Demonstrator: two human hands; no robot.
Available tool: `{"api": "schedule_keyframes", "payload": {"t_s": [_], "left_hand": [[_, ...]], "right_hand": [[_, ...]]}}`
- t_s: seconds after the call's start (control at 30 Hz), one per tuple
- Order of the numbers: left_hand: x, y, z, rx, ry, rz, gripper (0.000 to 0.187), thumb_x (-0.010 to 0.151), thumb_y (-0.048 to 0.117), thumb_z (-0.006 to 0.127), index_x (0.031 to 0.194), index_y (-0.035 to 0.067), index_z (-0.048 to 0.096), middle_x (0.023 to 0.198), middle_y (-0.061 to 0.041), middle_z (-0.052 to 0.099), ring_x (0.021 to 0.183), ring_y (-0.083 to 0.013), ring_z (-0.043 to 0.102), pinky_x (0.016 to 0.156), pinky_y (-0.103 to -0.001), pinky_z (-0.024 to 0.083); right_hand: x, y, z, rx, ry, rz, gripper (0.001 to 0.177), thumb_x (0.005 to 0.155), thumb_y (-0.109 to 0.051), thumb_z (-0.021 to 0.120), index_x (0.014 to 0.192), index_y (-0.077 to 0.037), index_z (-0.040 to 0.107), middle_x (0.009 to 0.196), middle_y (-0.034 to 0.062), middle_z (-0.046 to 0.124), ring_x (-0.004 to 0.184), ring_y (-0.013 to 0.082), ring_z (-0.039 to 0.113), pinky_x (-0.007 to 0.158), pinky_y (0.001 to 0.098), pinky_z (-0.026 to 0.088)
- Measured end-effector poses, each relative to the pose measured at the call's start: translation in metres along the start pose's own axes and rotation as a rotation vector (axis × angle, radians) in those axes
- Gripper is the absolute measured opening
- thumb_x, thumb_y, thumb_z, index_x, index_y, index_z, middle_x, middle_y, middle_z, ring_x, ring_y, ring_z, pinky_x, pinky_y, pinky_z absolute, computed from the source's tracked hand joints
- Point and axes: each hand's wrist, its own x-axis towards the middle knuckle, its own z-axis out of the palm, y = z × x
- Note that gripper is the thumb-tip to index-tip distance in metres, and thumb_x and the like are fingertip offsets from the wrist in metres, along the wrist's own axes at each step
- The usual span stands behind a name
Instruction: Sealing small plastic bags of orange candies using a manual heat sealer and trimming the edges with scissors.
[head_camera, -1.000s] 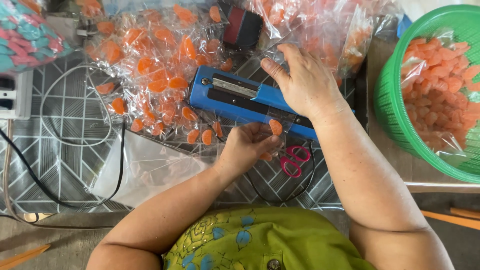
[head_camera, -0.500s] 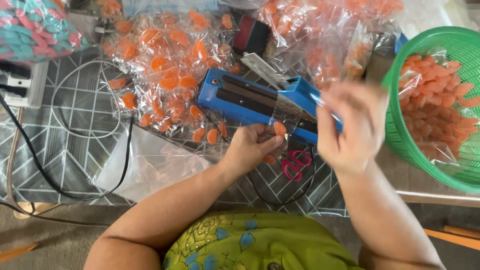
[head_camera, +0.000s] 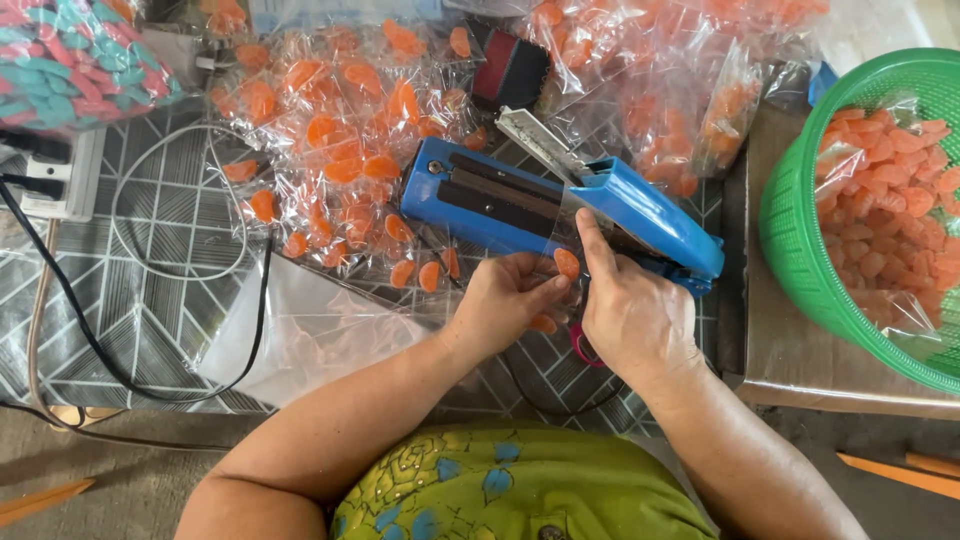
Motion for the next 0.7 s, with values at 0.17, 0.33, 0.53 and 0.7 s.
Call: {"api": "schedule_keyframes", "payload": {"t_s": [0.17,0.33,0.53,0.7], "left_hand": [[0.002,-0.005,-0.002,0.057,-0.006,0.029,0.037,0.095,0.014,0.074,0.116,-0.015,0.066,0.075,-0.024,0.075,0.062,-0.0261,0.077,0.055,-0.032,0.066],[-0.014,0.017,0.007,0.024,0.013,0.018,0.037,0.095,0.012,0.073,0.118,-0.016,0.065,0.081,-0.027,0.075,0.067,-0.0285,0.077,0.057,-0.035,0.066],[-0.025,0.032,0.024,0.354,0.074,0.112,0.027,0.095,0.007,0.070,0.115,-0.012,0.069,0.069,-0.020,0.073,0.057,-0.0254,0.076,0.049,-0.033,0.064],[-0.021,0.030,0.019,0.858,0.186,0.366,0.023,0.096,0.018,0.069,0.117,0.012,0.072,0.079,-0.015,0.078,0.072,-0.0355,0.078,0.062,-0.039,0.063]], "right_hand": [[0.011,-0.011,-0.011,0.073,-0.058,0.010,0.064,0.097,-0.007,0.050,0.161,-0.015,0.046,0.058,0.0004,0.066,0.041,0.0170,0.060,0.043,0.0308,0.053],[0.003,0.000,-0.013,0.101,-0.070,0.097,0.060,0.102,-0.010,0.045,0.163,-0.014,0.046,0.058,0.0027,0.067,0.042,0.0194,0.063,0.046,0.0309,0.055],[-0.012,0.013,0.002,0.007,-0.123,0.150,0.069,0.094,-0.018,0.052,0.162,-0.027,0.045,0.065,0.0071,0.072,0.058,0.0334,0.074,0.057,0.0507,0.062],[-0.019,0.010,-0.010,0.360,0.389,0.041,0.035,0.097,-0.009,0.067,0.129,-0.016,0.077,0.088,0.0040,0.079,0.072,0.0267,0.074,0.064,0.0363,0.060]]}}
